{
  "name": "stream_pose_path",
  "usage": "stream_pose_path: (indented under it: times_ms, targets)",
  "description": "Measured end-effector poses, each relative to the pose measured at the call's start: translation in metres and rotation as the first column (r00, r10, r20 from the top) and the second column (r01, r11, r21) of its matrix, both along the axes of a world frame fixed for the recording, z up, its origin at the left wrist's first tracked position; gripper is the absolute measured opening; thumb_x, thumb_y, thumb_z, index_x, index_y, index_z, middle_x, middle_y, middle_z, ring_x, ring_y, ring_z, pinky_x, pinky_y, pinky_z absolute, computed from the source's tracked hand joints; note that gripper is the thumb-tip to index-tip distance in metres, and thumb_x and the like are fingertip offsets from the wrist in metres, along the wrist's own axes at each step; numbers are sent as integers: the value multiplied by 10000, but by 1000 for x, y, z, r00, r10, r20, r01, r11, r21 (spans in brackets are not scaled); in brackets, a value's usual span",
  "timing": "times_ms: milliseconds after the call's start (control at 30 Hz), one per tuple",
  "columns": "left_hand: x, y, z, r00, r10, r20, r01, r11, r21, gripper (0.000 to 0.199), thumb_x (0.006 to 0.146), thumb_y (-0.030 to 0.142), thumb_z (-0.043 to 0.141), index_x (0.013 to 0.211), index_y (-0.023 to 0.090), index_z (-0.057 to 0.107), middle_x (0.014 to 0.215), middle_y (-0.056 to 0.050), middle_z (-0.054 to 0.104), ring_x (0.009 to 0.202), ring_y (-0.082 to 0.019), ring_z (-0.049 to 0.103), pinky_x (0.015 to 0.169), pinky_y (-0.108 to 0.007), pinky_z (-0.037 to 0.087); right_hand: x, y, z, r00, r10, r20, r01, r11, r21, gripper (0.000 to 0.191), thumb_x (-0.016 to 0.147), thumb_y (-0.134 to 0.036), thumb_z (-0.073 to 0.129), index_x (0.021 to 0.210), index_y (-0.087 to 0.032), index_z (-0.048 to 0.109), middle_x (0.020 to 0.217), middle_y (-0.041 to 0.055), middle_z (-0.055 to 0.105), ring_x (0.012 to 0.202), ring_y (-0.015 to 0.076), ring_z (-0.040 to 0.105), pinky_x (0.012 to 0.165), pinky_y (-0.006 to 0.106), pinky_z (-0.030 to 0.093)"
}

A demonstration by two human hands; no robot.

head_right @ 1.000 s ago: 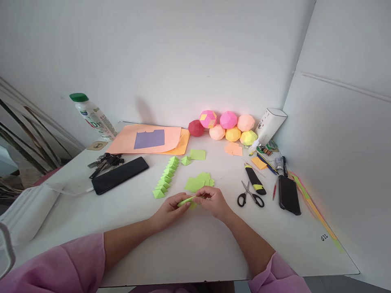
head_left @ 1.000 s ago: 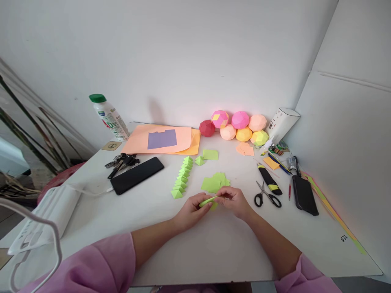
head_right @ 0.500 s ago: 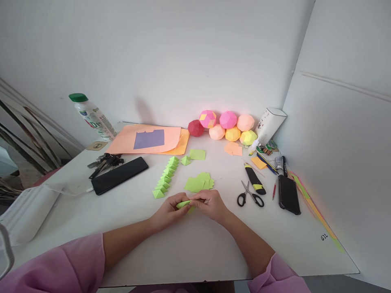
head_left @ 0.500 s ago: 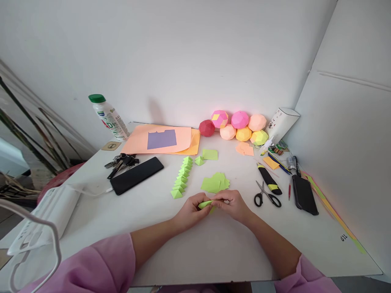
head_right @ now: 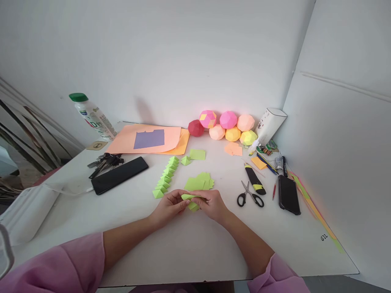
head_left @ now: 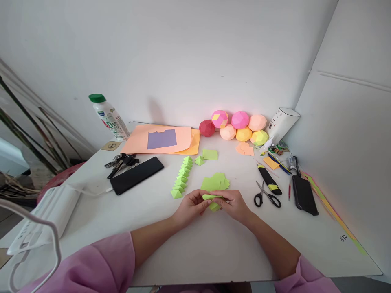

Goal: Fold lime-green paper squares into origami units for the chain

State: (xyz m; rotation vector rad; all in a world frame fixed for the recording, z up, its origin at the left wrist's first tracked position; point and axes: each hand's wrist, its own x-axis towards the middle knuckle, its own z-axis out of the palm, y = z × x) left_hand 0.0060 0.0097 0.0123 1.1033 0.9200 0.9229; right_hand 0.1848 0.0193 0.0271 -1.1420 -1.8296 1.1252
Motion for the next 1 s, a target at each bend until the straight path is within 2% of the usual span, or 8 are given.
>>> stream_pose_path:
  times_ms: [267, 467, 700, 1000]
  targets:
    - [0, 1, -6, 999, 15, 36, -15, 1000, 1, 357, 673, 441, 678, 838, 147, 562, 489, 74, 465, 431, -60, 420, 448, -197, 330, 0, -3, 6, 998, -5, -64, -6, 984, -179, 331, 765, -375, 609, 984, -142, 695, 737, 51, 678, 606, 148, 624, 539, 291, 584]
    - [0, 1, -7, 999, 16, 32, -16, 1000, -15, 333, 672, 443, 678, 778, 155, 547, 471, 76, 463, 423, -60, 408, 439, -191, 302, 0, -3, 9, 994, 26, -104, -49, 973, -224, 313, 768, -372, 607, 961, -144, 702, 677, 39, 660, 584, 153, 631, 519, 291, 578]
    - [-1, 0, -1, 999, 31, 28, -32, 999, 12, 277, 743, 428, 611, 749, 161, 536, 463, 71, 462, 438, -65, 395, 466, -196, 300, 3, -1, 6, 994, 32, -108, -57, 968, -244, 291, 771, -362, 607, 940, -145, 704, 653, 29, 649, 547, 134, 610, 499, 270, 560]
    - [-2, 1, -3, 983, 141, 116, -137, 990, -41, 235, 795, 404, 541, 742, 178, 502, 529, 52, 510, 486, -82, 447, 548, -222, 356, 3, 0, 17, 991, -11, -134, -36, 937, -347, 289, 751, -378, 623, 874, -129, 701, 639, 24, 650, 494, 118, 600, 460, 243, 531]
